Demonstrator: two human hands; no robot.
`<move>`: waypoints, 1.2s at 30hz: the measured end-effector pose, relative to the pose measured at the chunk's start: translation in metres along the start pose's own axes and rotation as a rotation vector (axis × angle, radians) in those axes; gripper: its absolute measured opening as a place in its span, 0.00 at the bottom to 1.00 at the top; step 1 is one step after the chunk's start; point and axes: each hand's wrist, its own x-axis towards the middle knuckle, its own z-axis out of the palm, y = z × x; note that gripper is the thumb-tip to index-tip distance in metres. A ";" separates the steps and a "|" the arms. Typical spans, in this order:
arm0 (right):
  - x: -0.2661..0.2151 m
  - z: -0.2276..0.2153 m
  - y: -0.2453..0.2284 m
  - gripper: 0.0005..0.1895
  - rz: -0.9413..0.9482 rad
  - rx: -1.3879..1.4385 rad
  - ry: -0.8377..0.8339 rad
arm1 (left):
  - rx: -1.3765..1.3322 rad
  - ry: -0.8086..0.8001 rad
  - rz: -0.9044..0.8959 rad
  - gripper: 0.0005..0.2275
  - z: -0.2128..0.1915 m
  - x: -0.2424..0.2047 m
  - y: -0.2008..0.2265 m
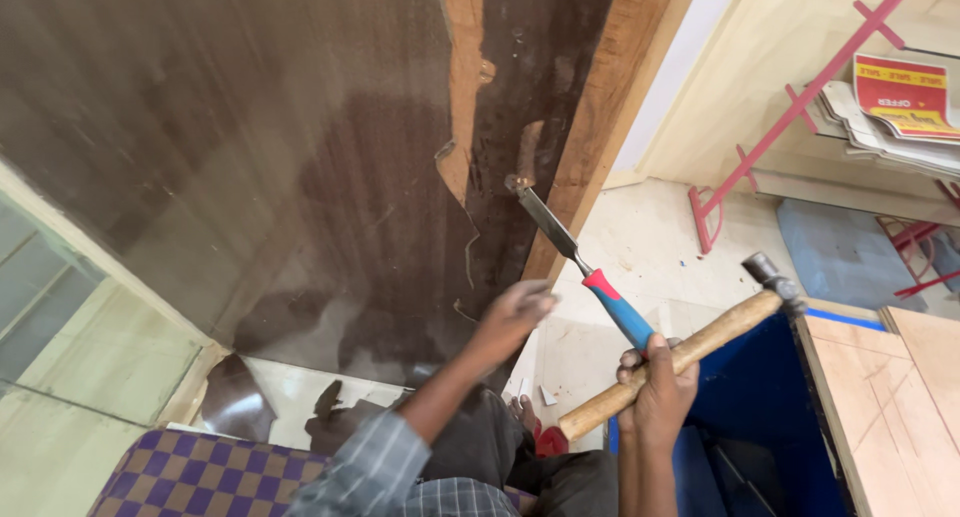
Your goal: The person uses a chisel and hammer to remove a damaged section of dark wood veneer from a vertical wooden panel. They repeatedly strike the chisel to pry off pieces of the veneer, which fall to the floor.
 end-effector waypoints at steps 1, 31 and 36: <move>0.004 -0.005 0.010 0.11 0.020 0.018 -0.002 | -0.009 -0.019 0.032 0.23 0.019 0.010 0.001; -0.022 -0.139 0.061 0.14 -0.162 -1.061 -0.161 | 0.419 0.245 0.171 0.13 0.008 0.060 -0.022; 0.010 -0.153 0.004 0.14 -0.468 -1.807 -0.367 | 0.404 0.223 0.166 0.13 0.006 0.062 -0.025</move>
